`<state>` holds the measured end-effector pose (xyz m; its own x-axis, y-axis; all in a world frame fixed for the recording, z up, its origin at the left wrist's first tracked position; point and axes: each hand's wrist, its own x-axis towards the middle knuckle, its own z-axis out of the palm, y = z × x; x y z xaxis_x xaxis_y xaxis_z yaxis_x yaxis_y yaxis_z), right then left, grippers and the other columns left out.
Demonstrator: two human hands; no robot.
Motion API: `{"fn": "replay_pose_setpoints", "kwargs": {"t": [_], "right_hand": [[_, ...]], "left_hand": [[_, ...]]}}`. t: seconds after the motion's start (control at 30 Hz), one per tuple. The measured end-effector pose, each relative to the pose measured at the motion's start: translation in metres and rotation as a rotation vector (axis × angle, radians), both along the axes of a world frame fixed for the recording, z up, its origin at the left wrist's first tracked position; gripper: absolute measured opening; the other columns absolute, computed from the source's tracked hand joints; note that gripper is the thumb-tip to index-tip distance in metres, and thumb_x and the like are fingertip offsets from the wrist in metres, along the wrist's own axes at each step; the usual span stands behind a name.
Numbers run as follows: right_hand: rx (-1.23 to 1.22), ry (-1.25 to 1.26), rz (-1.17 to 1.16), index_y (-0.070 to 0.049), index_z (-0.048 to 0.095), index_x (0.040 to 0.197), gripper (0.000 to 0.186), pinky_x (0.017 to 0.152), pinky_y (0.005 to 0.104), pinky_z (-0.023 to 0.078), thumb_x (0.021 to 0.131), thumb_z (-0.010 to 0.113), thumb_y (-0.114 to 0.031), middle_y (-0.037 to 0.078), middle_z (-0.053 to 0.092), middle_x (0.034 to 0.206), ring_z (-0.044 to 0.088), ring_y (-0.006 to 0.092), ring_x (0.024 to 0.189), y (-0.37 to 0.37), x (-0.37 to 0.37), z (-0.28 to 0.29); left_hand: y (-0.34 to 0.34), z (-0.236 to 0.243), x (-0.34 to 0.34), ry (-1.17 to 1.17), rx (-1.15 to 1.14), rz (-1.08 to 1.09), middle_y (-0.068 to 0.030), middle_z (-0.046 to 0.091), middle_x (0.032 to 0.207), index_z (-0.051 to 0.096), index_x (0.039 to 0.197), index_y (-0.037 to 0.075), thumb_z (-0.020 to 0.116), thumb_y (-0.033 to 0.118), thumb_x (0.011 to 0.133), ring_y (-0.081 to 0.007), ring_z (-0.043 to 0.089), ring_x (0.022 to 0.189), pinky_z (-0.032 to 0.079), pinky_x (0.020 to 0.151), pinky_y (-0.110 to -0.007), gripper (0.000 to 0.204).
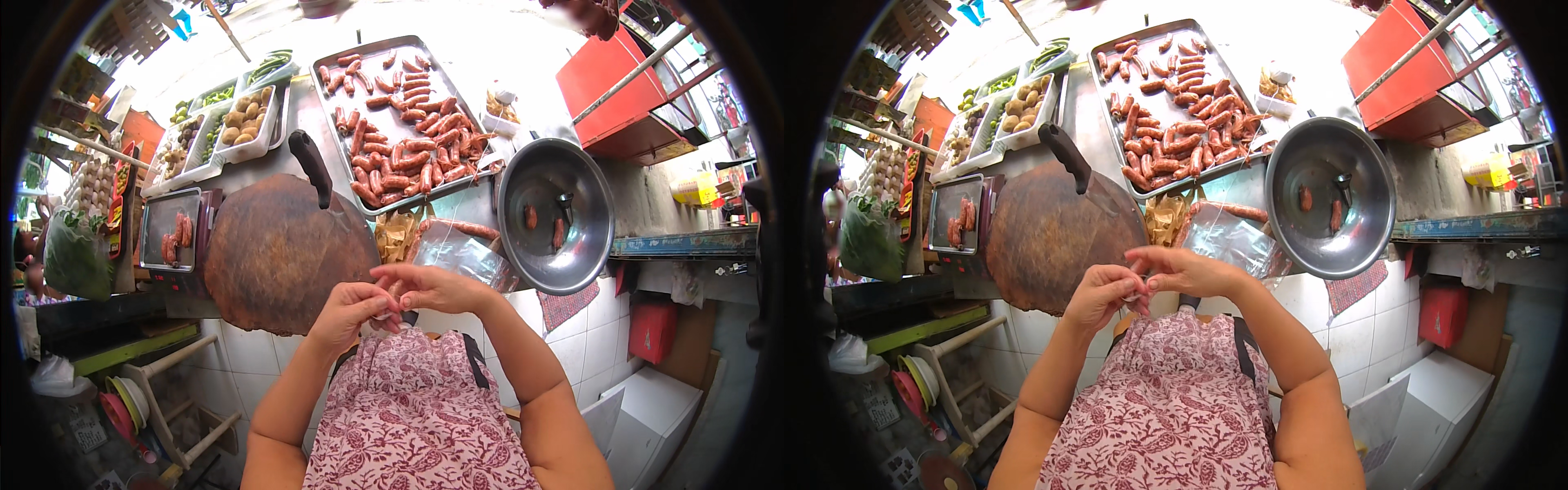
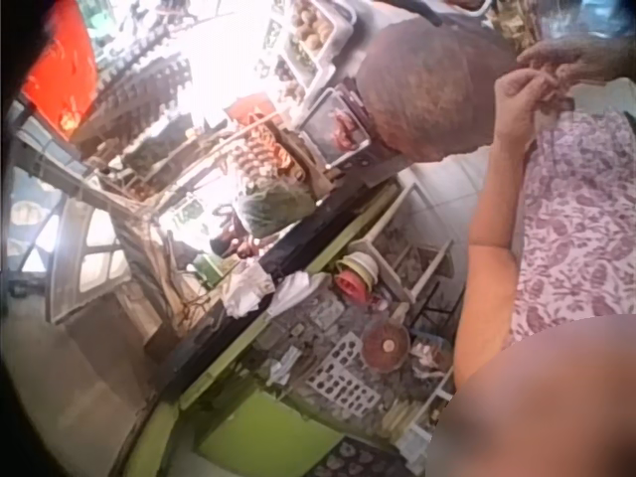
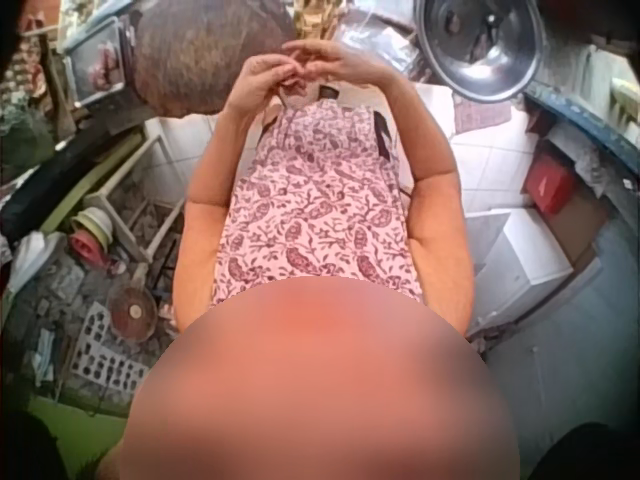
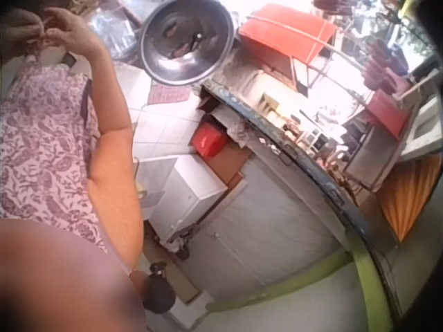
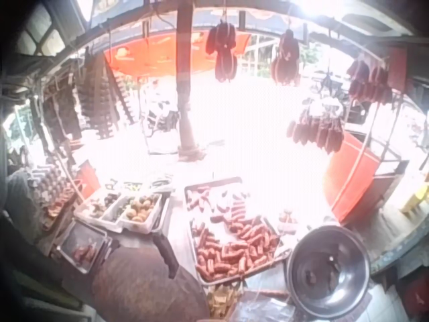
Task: The person ties off sections of a long sausage casing with string, cuts them into individual links, and places them on a tray. They then weigh portions on a digital scale and pack them into plastic bags.
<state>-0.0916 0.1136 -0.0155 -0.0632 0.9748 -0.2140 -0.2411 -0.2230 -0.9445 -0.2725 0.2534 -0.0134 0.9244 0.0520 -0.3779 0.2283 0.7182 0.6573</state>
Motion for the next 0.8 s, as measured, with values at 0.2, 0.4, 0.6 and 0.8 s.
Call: {"fn": "replay_pose_setpoints", "kwargs": {"t": [0.2, 0.4, 0.6, 0.8], "right_hand": [[0.096, 0.209, -0.049, -0.001, 0.07, 0.099, 0.015, 0.063, 0.0217, 0.046, 0.098, 0.055, -0.003, 0.001, 0.062, 0.078, 0.057, 0.0064, 0.072, -0.032, 0.022, 0.018], [0.204, 0.794, -0.89, -0.007, 0.063, 0.094, 0.013, 0.064, 0.0328, 0.049, 0.098, 0.059, -0.019, 0.002, 0.058, 0.072, 0.056, 0.0161, 0.064, 0.006, 0.018, 0.016], [0.296, 0.77, -1.156, -0.01, 0.06, 0.09, 0.018, 0.045, 0.0274, 0.027, 0.102, 0.052, -0.021, -0.004, 0.032, 0.057, 0.028, 0.0106, 0.048, 0.018, 0.062, 0.013], [0.111, 0.739, -1.096, -0.009, 0.061, 0.089, 0.017, 0.043, 0.0251, 0.023, 0.101, 0.055, -0.02, -0.004, 0.033, 0.057, 0.025, 0.0084, 0.047, 0.026, 0.062, -0.032]], "left_hand": [[0.005, -0.003, -0.021, 0.036, 0.105, 0.602, -0.0093, 0.067, 0.085, 0.067, 0.099, -0.001, 0.058, 0.012, 0.1, -0.0164, 0.064, 0.074, 0.054, 0.068, -0.028, 0.016], [-0.013, -0.003, 0.001, -0.009, -0.018, 0.541, -0.0064, 0.06, 0.081, 0.058, 0.096, 0.004, 0.053, 0.02, 0.103, -0.0157, 0.058, 0.07, 0.048, 0.065, -0.025, 0.019], [0.007, 0.002, -0.02, -0.03, -0.074, 0.308, 0.0032, 0.039, 0.064, 0.05, 0.085, 0.006, 0.051, 0.022, 0.104, -0.0066, 0.033, 0.053, 0.027, 0.048, -0.023, 0.024], [0.023, -0.019, -0.033, 0.109, 0.13, 0.417, 0.0054, 0.04, 0.062, 0.056, 0.088, 0.008, 0.055, 0.021, 0.102, -0.0055, 0.032, 0.05, 0.025, 0.045, -0.023, 0.019]]}}
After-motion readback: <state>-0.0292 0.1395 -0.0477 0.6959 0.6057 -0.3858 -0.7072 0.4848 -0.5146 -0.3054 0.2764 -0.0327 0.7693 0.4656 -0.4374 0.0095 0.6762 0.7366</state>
